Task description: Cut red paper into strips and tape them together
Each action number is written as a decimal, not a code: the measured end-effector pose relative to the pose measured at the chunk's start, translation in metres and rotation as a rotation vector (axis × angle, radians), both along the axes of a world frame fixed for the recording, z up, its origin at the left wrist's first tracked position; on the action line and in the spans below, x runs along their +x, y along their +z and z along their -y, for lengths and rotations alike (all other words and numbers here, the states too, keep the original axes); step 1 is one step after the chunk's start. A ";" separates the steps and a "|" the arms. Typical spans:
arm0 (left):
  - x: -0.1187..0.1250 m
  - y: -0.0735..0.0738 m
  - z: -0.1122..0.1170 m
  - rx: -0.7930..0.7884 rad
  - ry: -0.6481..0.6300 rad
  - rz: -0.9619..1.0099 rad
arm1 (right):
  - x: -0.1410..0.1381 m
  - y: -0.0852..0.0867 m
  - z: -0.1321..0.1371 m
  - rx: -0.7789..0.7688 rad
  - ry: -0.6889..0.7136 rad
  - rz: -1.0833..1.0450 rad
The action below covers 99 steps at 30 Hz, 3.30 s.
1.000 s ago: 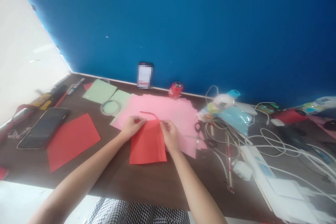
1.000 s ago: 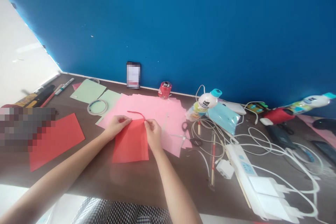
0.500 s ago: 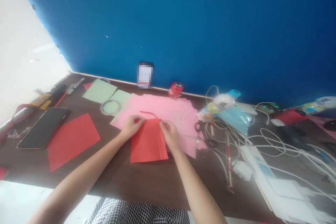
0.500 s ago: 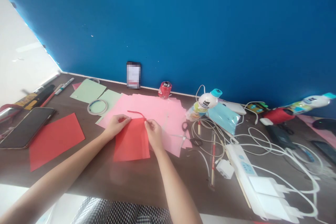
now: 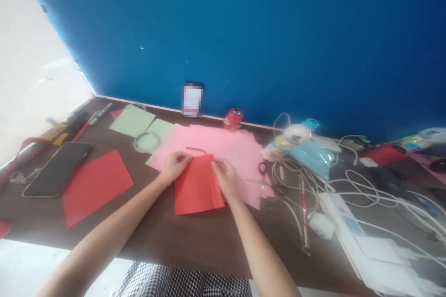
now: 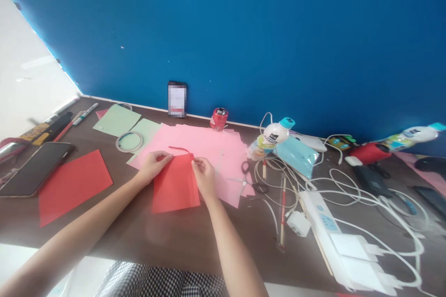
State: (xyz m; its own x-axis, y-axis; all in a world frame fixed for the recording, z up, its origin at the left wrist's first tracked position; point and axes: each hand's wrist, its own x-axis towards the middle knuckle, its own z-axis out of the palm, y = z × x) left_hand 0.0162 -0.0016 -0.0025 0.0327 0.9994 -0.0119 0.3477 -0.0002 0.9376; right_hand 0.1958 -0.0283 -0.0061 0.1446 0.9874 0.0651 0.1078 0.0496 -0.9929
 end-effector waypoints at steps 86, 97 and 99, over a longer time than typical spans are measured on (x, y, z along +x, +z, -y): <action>0.015 0.003 0.024 0.699 -0.633 -1.021 | 0.011 -0.016 -0.006 0.143 0.104 0.614; 0.014 0.003 0.021 0.669 -0.649 -1.003 | 0.015 -0.012 -0.007 0.198 0.229 0.606; 0.014 0.004 0.021 0.660 -0.646 -0.999 | 0.016 -0.013 -0.007 0.201 0.244 0.596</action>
State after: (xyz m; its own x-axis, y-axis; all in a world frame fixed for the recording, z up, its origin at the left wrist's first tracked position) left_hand 0.0302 -0.0227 0.0017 0.7525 0.6378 0.1642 0.6395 -0.7672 0.0496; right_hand 0.2120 -0.0209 -0.0192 -0.1984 0.9477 0.2501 0.5970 0.3192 -0.7360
